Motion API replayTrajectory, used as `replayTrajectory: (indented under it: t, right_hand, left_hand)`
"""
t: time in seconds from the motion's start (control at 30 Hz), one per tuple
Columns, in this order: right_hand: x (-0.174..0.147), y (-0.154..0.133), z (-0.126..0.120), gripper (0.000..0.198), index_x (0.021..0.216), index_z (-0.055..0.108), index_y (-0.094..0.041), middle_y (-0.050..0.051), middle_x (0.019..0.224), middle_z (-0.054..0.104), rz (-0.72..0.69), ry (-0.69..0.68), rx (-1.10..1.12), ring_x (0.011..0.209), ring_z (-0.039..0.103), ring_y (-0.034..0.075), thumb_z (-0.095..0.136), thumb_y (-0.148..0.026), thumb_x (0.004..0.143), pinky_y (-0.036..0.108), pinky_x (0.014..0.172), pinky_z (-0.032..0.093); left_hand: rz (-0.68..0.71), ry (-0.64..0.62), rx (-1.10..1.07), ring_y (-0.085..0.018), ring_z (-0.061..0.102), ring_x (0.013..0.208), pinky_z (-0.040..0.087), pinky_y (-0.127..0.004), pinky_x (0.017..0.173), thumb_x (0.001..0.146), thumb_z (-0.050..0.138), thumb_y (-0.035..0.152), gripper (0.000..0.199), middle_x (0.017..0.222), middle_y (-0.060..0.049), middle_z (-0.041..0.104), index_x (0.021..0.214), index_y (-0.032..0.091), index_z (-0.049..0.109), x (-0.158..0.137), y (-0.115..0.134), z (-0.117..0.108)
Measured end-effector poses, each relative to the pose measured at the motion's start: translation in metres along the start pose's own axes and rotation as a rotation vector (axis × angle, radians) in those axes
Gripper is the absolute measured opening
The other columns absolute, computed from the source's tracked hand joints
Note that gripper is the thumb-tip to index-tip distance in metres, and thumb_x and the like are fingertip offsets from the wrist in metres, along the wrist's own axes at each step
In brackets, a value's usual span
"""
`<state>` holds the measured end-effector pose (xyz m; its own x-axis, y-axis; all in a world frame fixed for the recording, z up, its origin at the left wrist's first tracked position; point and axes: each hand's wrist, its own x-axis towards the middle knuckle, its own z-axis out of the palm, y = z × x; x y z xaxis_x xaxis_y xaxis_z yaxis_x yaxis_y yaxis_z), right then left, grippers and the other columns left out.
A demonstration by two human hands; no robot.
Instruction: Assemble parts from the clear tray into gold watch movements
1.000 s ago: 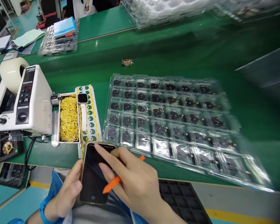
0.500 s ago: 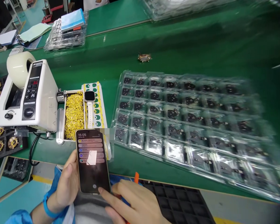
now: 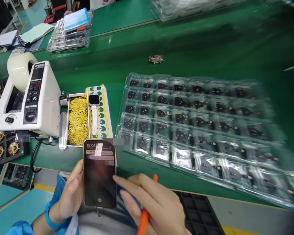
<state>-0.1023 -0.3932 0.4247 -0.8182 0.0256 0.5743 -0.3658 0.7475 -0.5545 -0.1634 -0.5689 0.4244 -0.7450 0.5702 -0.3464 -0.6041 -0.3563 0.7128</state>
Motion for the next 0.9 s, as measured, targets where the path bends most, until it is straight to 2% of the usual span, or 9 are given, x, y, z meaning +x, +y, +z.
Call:
replayTrajectory:
  t: [0.17,0.43,0.6,0.8,0.9]
  right_hand:
    - [0.019,0.005,-0.005,0.017,0.111,0.058,-0.009,0.004,0.078,0.054,0.084,0.046,-0.061,0.062,0.055,0.013,0.044,-0.012,0.102,0.022,0.052,0.043]
    - [0.024,0.010,-0.003,0.019,0.115,0.058,-0.010,0.003,0.077,0.052,0.120,0.080,-0.090,0.057,0.048,0.012,0.045,-0.015,0.102,0.023,0.048,0.038]
    - [0.021,0.013,-0.001,0.023,0.117,0.058,-0.011,0.002,0.077,0.053,0.128,0.080,-0.111,0.057,0.049,0.012,0.044,-0.007,0.099,0.023,0.048,0.038]
    - [0.011,0.011,-0.002,0.027,0.107,0.059,-0.015,0.003,0.079,0.051,0.051,-0.028,-0.010,0.058,0.051,0.012,0.039,-0.002,0.094,0.020,0.047,0.040]
    - [0.006,0.007,-0.005,0.028,0.103,0.059,-0.015,0.002,0.078,0.050,0.060,-0.036,0.038,0.059,0.051,0.011,0.039,0.001,0.093,0.020,0.048,0.040]
  left_hand:
    - [0.020,-0.107,0.021,-0.036,0.038,0.137,0.024,-0.048,0.116,0.084,0.060,0.058,0.062,0.137,-0.009,0.058,0.136,0.024,0.056,-0.004,-0.004,-0.005]
    - [-0.008,-0.108,0.038,-0.035,0.036,0.139,0.024,-0.046,0.117,0.084,0.059,0.059,0.059,0.139,-0.007,0.058,0.134,0.025,0.059,-0.008,-0.005,-0.009]
    - [-0.027,-0.134,0.053,-0.035,0.034,0.140,0.022,-0.047,0.117,0.084,0.057,0.061,0.058,0.137,-0.006,0.059,0.133,0.028,0.060,-0.006,0.002,-0.001]
    - [-0.018,-0.081,0.026,-0.035,0.037,0.138,0.019,-0.049,0.118,0.083,0.059,0.060,0.055,0.137,-0.005,0.059,0.129,0.028,0.063,-0.003,0.003,0.000]
    - [-0.001,-0.058,0.011,-0.036,0.044,0.132,0.024,-0.050,0.115,0.083,0.060,0.060,0.055,0.132,-0.008,0.062,0.126,0.025,0.065,-0.001,0.005,0.003]
